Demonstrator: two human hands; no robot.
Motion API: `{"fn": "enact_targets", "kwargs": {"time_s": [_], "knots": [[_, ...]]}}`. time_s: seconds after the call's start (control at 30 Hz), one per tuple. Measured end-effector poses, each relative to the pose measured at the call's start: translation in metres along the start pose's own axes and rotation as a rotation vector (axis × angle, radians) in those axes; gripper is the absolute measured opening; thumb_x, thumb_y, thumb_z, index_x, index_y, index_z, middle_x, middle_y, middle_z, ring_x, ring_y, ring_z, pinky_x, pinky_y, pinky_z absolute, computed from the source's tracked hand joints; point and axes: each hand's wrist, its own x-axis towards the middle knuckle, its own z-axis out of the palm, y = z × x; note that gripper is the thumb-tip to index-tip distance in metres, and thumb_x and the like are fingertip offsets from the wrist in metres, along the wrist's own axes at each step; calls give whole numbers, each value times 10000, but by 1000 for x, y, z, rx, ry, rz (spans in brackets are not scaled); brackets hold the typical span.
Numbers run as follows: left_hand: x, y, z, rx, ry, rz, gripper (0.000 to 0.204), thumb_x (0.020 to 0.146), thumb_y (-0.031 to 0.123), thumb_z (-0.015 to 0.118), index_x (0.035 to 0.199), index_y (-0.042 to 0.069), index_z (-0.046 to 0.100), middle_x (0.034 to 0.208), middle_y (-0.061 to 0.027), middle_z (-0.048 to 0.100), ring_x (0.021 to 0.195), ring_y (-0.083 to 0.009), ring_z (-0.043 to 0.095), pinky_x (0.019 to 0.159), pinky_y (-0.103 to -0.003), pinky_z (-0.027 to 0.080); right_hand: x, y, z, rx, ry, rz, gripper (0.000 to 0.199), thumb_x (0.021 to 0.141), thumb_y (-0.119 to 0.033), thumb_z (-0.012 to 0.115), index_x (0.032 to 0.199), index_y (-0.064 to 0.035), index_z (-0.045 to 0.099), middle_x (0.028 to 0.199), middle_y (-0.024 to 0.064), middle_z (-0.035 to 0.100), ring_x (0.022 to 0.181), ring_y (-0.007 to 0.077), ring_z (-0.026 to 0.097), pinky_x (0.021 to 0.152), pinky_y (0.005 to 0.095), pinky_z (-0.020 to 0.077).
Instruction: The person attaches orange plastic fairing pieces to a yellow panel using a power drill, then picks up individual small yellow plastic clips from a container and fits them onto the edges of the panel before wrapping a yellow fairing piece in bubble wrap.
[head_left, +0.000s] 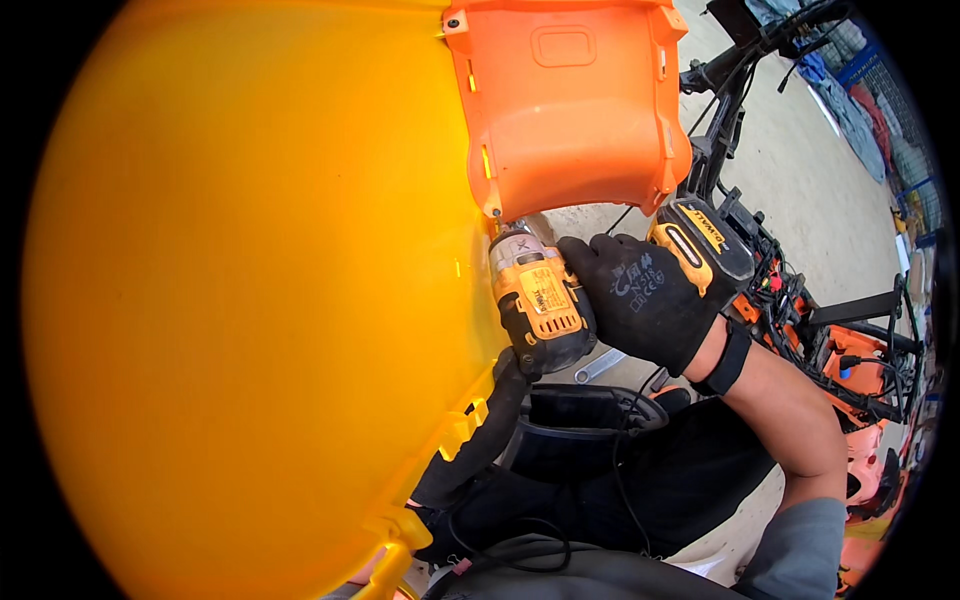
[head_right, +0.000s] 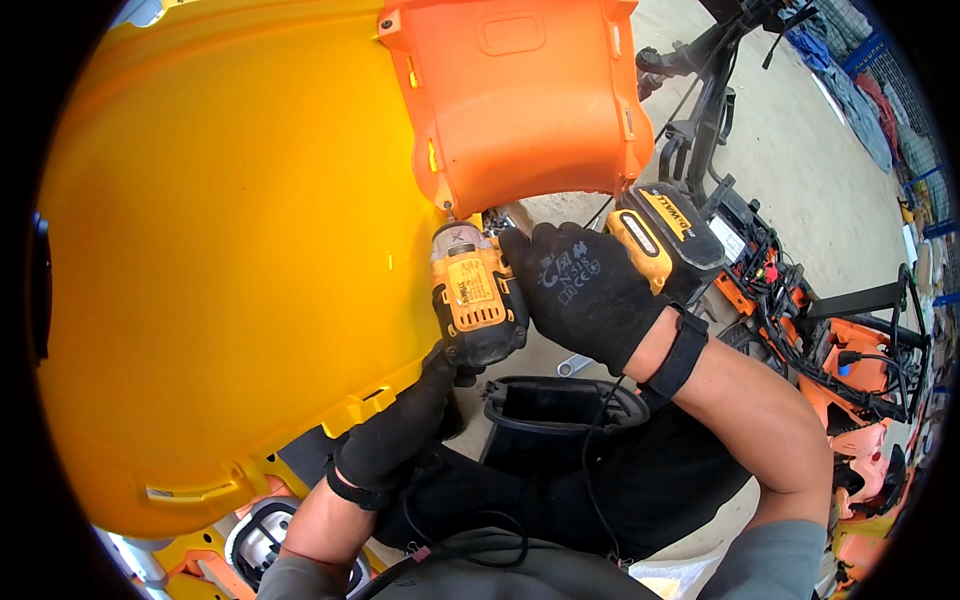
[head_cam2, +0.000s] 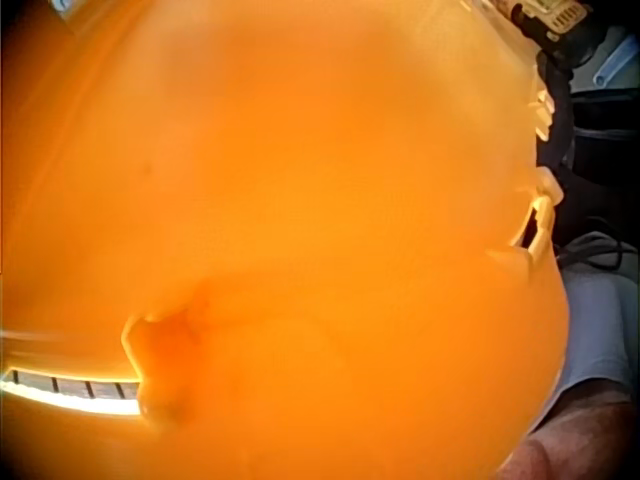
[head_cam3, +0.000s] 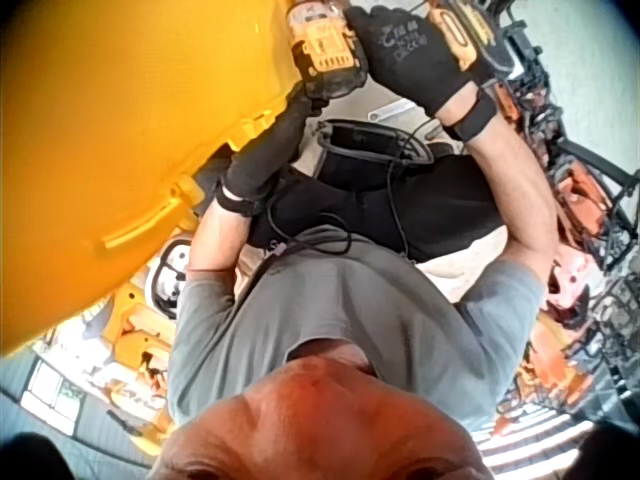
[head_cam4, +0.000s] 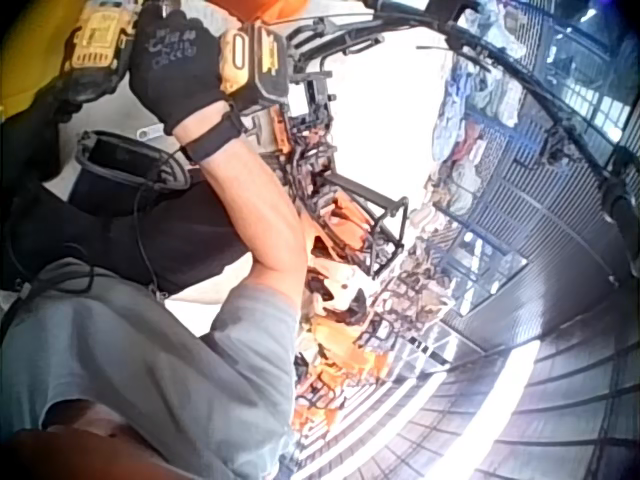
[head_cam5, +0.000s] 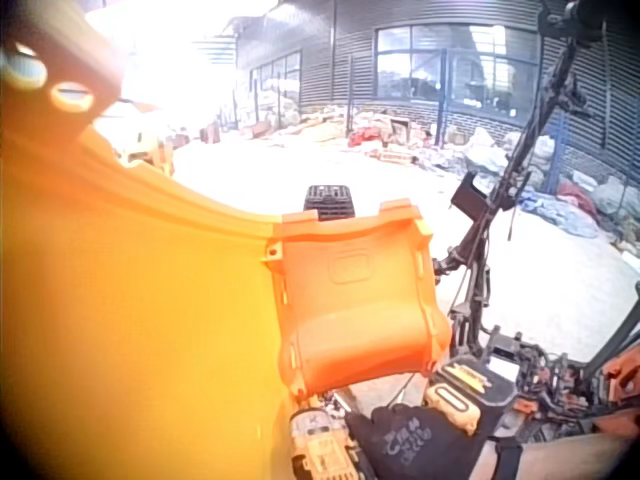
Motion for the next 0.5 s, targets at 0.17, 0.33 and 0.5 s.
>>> {"fn": "enact_targets", "kwargs": {"time_s": [0.17,0.33,0.5], "knots": [[3,-6,-4,-3,-12,-26,284,1032,154,447,1273,34,539,1047,-70,656,878,-132,623,790,-270,517,2,1,-1,15,-27,10,307,794,-91,615,1085,4,626,782,124,643,750,255,658,640,355,536],[0,-1,-2,-5,-5,-34,286,1032,169,452,1268,33,539,1050,-72,654,883,-133,621,794,-276,516,1,-1,2,5,-52,16,290,793,-85,610,1068,5,625,791,130,647,759,260,659,650,359,537],[-4,8,-1,-4,0,-19,286,1033,174,453,1266,33,540,1049,-72,654,883,-133,621,792,-277,516,2,0,2,-8,-33,11,292,792,-80,609,1071,6,623,793,135,649,768,266,659,654,364,537]]}}
